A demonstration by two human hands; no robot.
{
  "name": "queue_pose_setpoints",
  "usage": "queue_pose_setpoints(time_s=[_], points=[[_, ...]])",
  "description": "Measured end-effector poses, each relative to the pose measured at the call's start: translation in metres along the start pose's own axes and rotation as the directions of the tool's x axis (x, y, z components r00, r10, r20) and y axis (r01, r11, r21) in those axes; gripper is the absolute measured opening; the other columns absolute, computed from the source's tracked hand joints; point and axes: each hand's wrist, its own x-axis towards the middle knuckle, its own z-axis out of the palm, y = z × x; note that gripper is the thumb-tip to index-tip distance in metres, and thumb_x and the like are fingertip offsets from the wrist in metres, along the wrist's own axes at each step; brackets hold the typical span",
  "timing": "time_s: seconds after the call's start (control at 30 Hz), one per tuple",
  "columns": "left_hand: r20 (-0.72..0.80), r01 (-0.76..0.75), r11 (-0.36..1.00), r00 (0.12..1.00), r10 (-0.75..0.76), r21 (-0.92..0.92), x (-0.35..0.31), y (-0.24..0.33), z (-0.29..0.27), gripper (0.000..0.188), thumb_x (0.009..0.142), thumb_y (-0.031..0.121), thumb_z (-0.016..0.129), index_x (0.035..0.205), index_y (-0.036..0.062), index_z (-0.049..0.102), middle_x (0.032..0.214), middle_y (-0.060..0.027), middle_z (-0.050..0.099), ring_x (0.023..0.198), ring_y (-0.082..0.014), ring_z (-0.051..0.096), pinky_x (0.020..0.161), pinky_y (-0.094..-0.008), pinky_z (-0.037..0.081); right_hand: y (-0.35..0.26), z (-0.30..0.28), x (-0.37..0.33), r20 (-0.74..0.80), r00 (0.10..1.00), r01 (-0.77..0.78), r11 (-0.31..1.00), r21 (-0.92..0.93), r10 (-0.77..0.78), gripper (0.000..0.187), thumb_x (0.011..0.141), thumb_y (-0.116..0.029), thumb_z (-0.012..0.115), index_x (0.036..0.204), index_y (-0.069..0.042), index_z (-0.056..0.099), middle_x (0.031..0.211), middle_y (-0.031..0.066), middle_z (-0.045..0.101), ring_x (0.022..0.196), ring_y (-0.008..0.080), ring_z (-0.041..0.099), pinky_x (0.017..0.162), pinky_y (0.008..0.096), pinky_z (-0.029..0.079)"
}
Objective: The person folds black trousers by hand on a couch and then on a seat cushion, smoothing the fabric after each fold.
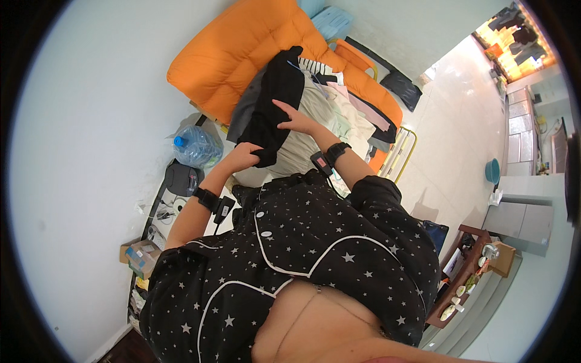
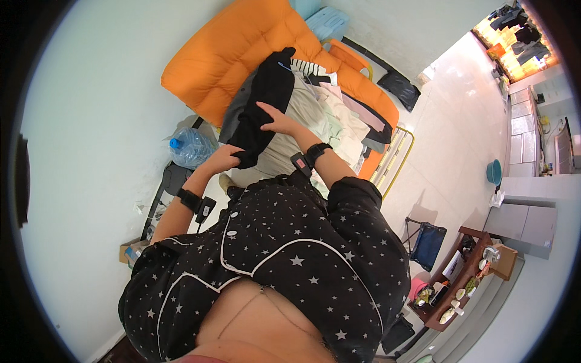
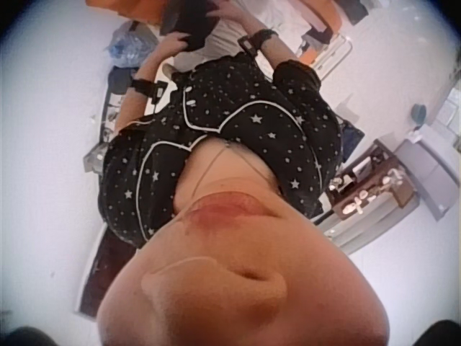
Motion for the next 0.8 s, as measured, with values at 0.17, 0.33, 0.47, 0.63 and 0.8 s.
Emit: queue_pose_setpoints(time_s=[0.17,0.33,0.47,0.63,0.8], points=[[0.18,-0.015,1.0,0.983,0.016,-0.007,-0.005,0.012,-0.007,0.025,0.059,0.008,0.051,0.081,-0.0022,0.061,0.057,-0.0082,0.055,0.053,-0.0145,0.051,0.052,-0.0272,0.041,-0.032,0.008,0.003,0.373,0.926,-0.071,0.997,0.027,0.056,0.098,0.066,-0.004,0.06,0.141,-0.019,-0.002,0.137,0.0149,0.03,0.107,0.0251,0.047,0.084,0.0302,0.042],[0.243,0.049,0.968,0.97,0.013,-0.248,-0.011,0.001,-0.016,0.006,0.059,0.007,0.051,0.061,0.0024,0.053,0.051,0.0028,0.045,0.05,-0.0068,0.041,0.046,-0.0225,0.032,-0.009,0.008,-0.002,0.565,0.747,-0.411,0.911,-0.022,0.351,0.081,0.074,-0.015,0.063,0.139,-0.015,0.014,0.098,0.0126,0.055,0.084,0.0213,0.053,0.075,0.0298,0.043],[0.253,0.127,0.955,0.966,-0.058,-0.267,-0.026,-0.009,-0.018,0.01,0.058,0.005,0.051,0.066,0.0017,0.056,0.058,0.0037,0.05,0.055,-0.0061,0.046,0.051,-0.0202,0.035,0.01,0.013,-0.003,0.498,0.824,-0.197,0.96,-0.198,0.272,0.03,0.073,-0.025,0.064,0.096,-0.006,0.057,0.099,0.0106,0.058,0.093,0.0191,0.053,0.079,0.0321,0.043],[0.167,0.111,0.921,0.985,-0.05,-0.374,-0.033,0.002,-0.021,0.022,0.066,0.012,0.059,0.086,0.0007,0.06,0.07,0.0023,0.056,0.065,-0.0075,0.05,0.06,-0.0204,0.039,0.021,-0.003,-0.006,0.145,0.989,-0.012,0.984,-0.175,0.038,0.023,0.072,-0.025,0.067,0.077,-0.004,0.058,0.081,0.0045,0.058,0.076,0.0157,0.053,0.068,0.0289,0.043],[0.002,-0.033,0.936,0.999,0.036,-0.351,-0.037,0.015,-0.044,0.042,0.073,0.024,0.066,0.106,0.0002,0.056,0.087,-0.0023,0.061,0.079,-0.0117,0.055,0.074,-0.0243,0.042,-0.019,-0.034,0.005,0.007,0.973,-0.228,0.966,0.118,0.229,0.026,0.072,-0.026,0.07,0.082,-0.006,0.058,0.081,0.0006,0.056,0.077,0.0127,0.051,0.067,0.0267,0.041]])
